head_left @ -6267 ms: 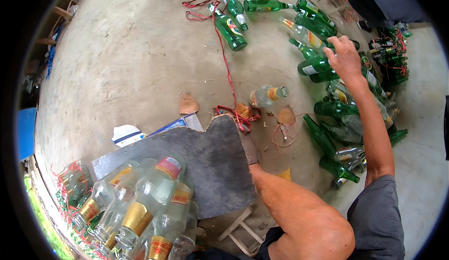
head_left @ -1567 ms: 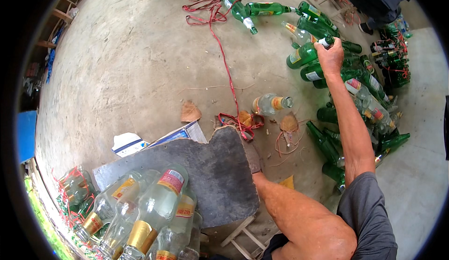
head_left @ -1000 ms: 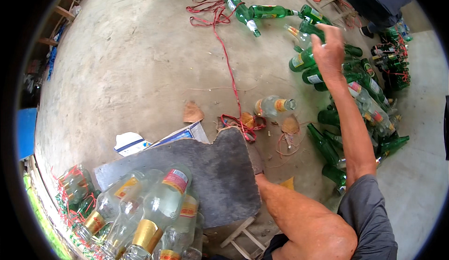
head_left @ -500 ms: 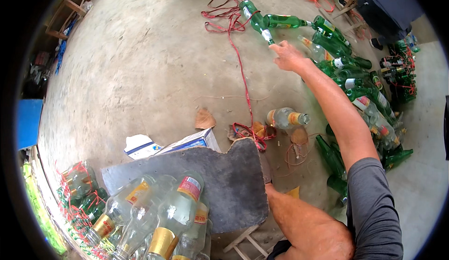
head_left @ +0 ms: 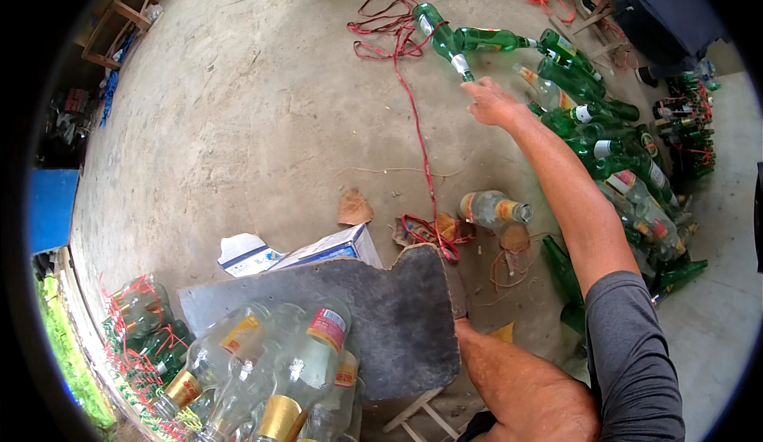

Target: The person sits on the floor and sorts green glass bottles by picking them up from a pile and placing them onto a small wooden board. They handle the bottles one by one, arranging them in rows on the board.

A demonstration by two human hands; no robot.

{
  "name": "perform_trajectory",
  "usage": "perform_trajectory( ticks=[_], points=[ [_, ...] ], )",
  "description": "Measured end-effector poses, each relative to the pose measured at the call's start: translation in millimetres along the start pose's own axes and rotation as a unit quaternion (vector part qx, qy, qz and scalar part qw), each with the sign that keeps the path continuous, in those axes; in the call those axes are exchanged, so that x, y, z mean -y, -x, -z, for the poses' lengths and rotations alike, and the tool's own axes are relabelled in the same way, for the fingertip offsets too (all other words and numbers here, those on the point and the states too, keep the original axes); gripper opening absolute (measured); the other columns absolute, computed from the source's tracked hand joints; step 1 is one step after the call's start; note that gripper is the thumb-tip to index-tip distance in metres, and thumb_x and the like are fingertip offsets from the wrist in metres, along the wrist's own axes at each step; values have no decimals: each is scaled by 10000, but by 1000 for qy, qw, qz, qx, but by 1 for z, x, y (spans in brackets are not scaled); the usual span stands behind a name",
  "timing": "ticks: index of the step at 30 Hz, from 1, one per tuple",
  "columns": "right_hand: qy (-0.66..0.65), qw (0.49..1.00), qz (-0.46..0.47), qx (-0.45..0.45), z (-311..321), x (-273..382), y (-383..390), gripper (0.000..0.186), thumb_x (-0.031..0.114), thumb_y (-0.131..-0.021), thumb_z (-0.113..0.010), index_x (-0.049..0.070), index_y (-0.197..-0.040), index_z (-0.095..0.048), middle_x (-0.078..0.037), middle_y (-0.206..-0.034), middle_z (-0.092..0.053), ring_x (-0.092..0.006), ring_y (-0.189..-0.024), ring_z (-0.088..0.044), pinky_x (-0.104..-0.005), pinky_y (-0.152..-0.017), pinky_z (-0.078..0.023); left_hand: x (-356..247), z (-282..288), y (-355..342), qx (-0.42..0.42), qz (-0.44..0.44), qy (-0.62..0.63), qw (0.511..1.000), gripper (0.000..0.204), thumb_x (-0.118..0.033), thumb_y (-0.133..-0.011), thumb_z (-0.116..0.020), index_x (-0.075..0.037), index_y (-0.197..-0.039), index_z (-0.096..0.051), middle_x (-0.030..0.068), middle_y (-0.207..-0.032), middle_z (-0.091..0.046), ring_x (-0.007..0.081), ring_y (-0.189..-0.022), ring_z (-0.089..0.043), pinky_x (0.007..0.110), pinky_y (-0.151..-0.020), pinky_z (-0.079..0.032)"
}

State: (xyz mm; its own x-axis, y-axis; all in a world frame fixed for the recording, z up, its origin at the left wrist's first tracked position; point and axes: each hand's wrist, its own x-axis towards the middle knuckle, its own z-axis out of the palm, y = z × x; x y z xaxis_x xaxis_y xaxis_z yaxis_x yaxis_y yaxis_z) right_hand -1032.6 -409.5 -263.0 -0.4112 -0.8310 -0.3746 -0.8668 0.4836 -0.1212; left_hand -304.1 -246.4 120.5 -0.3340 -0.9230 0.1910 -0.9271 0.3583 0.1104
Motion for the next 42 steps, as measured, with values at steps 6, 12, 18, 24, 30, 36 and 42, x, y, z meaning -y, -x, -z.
perform_trajectory(
  ticks=[6, 12, 18, 24, 30, 36, 42],
  points=[
    [-4, 1000, -10, 13, 2, 5, -7, 600, 322, -1009, -665, 247, -1569, -462, -200, -1505, -475, -415, -1407, -509, -558, -1118, -481, -35, 5, -20, 18, 34, -3, 999, 173, 31, -760, -689, 0, -906, -777, 160, -977, -766, 399, -1011, -683, 536, -995, -517],
    [-1, 999, -18, 39, 1, 8, -14, 578, 316, -1022, -648, 240, -1566, -468, -222, -1522, -467, -435, -1400, -519, -534, -1126, -481, -35, 2, -19, 11, 20, 8, 1000, 175, 14, -749, -681, 3, -898, -772, 150, -963, -765, 388, -1002, -685, 540, -1021, -512],
    [-33, 999, 1, 17, -5, 5, -19, 570, 311, -1028, -639, 227, -1565, -467, -233, -1496, -479, -446, -1388, -528, -536, -1118, -485, -35, 1, -15, 13, 17, -7, 1000, 200, 29, -727, -658, -2, -890, -771, 134, -931, -763, 370, -969, -680, 531, -1017, -512],
    [-16, 1000, -11, 20, -7, 4, -27, 511, 285, -1036, -622, 220, -1529, -503, -226, -1462, -494, -443, -1365, -546, -542, -1102, -494, -34, 2, -14, 15, 22, -16, 1000, 216, 44, -713, -644, -3, -883, -770, 124, -907, -758, 360, -942, -673, 522, -998, -516],
    [-18, 1000, 5, -2, -9, -2, -23, 443, 280, -1031, -640, 205, -1463, -574, -207, -1377, -549, -423, -1298, -594, -534, -1046, -520, -11, 3, 10, 7, 45, 9, 999, 213, 57, -725, -645, 1, -886, -773, 122, -911, -756, 362, -952, -663, 515, -971, -528],
    [-6, 989, 128, -79, -25, -24, 18, 353, 272, -943, -751, 161, -1275, -704, -197, -1141, -647, -416, -1104, -667, -503, -941, -554, -9, 2, 7, -6, 15, 11, 1000, 188, 55, -753, -674, -4, -895, -782, 113, -943, -771, 357, -974, -663, 520, -979, -529],
    [-19, 982, 159, -99, -46, -43, 83, 285, 194, -895, -785, 135, -1166, -720, -173, -1037, -649, -400, -998, -668, -499, -861, -549, -11, 2, 6, -13, 23, 21, 999, 181, 83, -750, -692, -10, -875, -783, 110, -948, -777, 352, -974, -666, 523, -982, -531]
  ],
)
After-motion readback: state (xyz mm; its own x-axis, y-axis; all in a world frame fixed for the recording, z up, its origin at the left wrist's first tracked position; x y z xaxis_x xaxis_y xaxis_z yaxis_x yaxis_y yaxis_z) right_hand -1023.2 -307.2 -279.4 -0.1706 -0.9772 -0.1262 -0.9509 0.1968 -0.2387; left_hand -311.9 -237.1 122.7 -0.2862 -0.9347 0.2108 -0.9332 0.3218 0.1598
